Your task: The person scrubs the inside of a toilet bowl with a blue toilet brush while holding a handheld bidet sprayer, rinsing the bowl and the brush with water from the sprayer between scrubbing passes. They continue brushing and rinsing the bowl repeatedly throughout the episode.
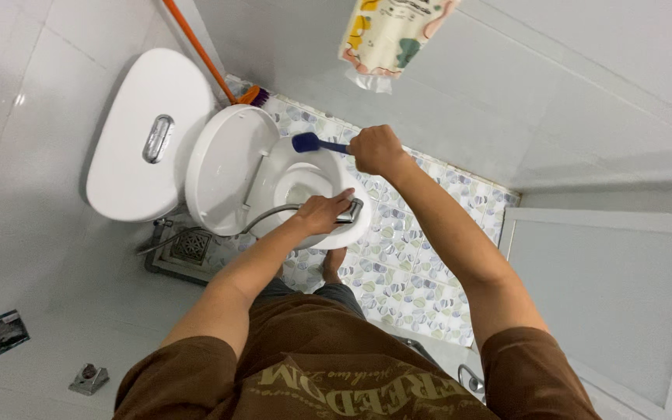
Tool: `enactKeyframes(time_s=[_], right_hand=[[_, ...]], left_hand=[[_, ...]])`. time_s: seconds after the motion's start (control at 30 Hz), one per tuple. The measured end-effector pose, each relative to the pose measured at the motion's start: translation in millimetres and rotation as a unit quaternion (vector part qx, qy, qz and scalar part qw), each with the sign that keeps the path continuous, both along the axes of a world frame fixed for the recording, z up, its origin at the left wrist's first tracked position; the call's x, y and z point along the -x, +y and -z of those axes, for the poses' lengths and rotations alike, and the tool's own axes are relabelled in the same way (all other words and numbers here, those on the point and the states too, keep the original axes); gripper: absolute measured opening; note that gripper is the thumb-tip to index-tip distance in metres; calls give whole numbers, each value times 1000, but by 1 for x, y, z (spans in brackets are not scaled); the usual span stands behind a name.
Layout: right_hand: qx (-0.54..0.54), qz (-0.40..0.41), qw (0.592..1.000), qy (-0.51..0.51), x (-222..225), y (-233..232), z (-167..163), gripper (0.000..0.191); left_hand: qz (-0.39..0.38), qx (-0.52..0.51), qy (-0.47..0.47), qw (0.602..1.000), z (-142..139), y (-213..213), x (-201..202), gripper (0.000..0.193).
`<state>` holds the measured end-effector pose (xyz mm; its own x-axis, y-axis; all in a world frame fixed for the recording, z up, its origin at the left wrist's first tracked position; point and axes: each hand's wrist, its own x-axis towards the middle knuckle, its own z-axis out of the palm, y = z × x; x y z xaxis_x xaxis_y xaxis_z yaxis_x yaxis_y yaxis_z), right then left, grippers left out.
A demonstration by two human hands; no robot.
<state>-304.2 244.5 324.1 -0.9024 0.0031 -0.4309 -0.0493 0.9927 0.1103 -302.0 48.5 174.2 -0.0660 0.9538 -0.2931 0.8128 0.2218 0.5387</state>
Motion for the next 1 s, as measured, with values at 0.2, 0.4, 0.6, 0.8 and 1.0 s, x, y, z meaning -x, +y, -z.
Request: enactKeyframes(time_s=[0.2,0.4,0.6,0.8,1.0], right_hand=[[-18,6,994,-111,15,-13,-45,10],[-43,-28,996,-68,61,-23,20,12],[-28,-17,997,-68,84,-14,67,16],[-18,-1,982,-187,75,17,-17,23],[-3,-3,984,-177,112,-10,9,24]], left_hand=[[-68,-15,-35,997,5,-2,-12,57],[-81,-57,-38,994,8,-1,-18,61],[-99,-37,-58,993,1,4,-15,55],[-58,23,-27,998,-11,2,-7,61],[-57,-15,-22,998,-15,0,1,60]])
